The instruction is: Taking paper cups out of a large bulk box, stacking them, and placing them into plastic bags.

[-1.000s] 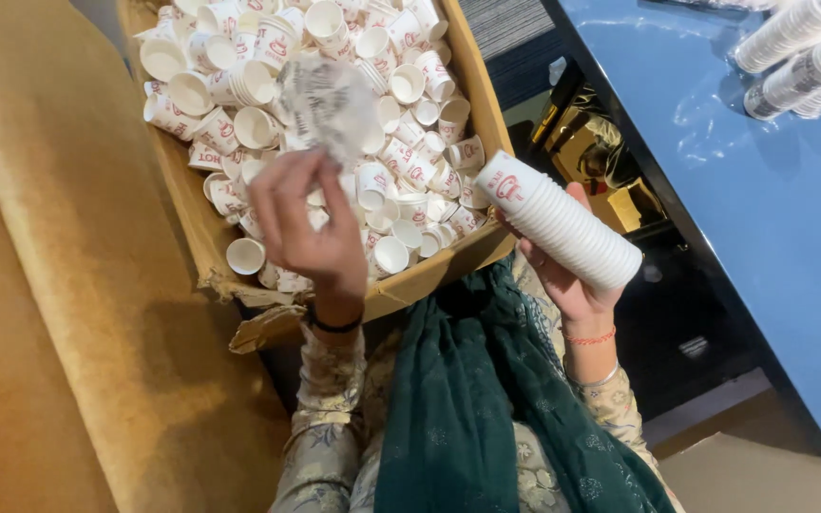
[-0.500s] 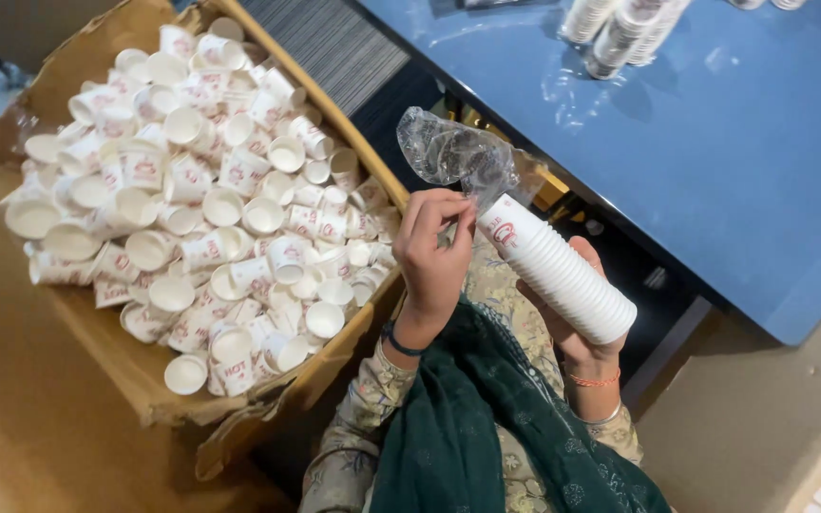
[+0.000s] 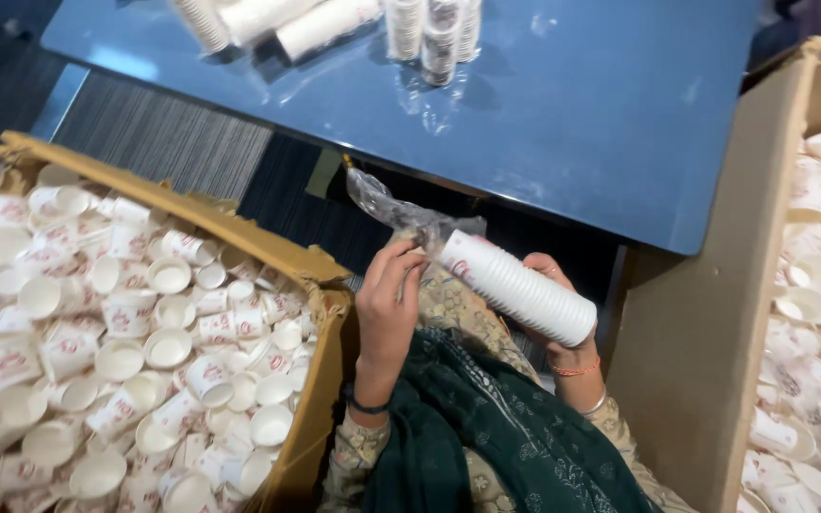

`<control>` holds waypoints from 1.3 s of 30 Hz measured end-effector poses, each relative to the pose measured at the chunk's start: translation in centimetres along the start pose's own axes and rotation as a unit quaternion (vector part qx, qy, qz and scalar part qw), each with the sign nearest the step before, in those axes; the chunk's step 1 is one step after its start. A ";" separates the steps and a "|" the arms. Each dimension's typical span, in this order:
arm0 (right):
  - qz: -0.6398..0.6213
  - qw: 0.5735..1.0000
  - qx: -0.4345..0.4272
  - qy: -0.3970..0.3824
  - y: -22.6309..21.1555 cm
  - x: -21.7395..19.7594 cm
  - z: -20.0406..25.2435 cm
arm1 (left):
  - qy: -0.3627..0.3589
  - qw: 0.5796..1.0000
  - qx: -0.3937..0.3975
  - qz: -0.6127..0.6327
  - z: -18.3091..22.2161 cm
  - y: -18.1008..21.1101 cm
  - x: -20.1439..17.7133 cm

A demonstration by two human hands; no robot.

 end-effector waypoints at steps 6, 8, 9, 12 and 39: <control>-0.075 0.992 0.046 -0.085 1.3 2.9 -0.2 | -0.050 0.999 0.009 -0.014 0.8 -1.0 1.8; -0.072 0.995 0.032 -0.062 1.2 2.5 0.2 | -0.043 0.999 0.002 0.000 0.4 -0.1 1.7; -0.071 0.996 0.025 -0.039 1.2 2.1 0.3 | -0.032 0.999 -0.010 0.009 0.2 0.2 1.5; -0.043 0.999 0.010 0.026 0.9 -0.1 0.9 | -0.023 0.999 -0.017 0.037 0.2 0.5 1.3; 0.259 0.952 0.062 0.151 2.0 1.2 0.0 | 0.046 0.989 -0.074 0.120 4.8 -2.2 3.3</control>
Point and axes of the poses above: each hand's wrist, its own z-axis away from the middle knuckle, its own x-axis out of the palm, y = z × x, the point moved 4 cm from there along -z, towards the middle knuckle, and after that the axes turned 13 degrees about -z, right-handed, at the moved point
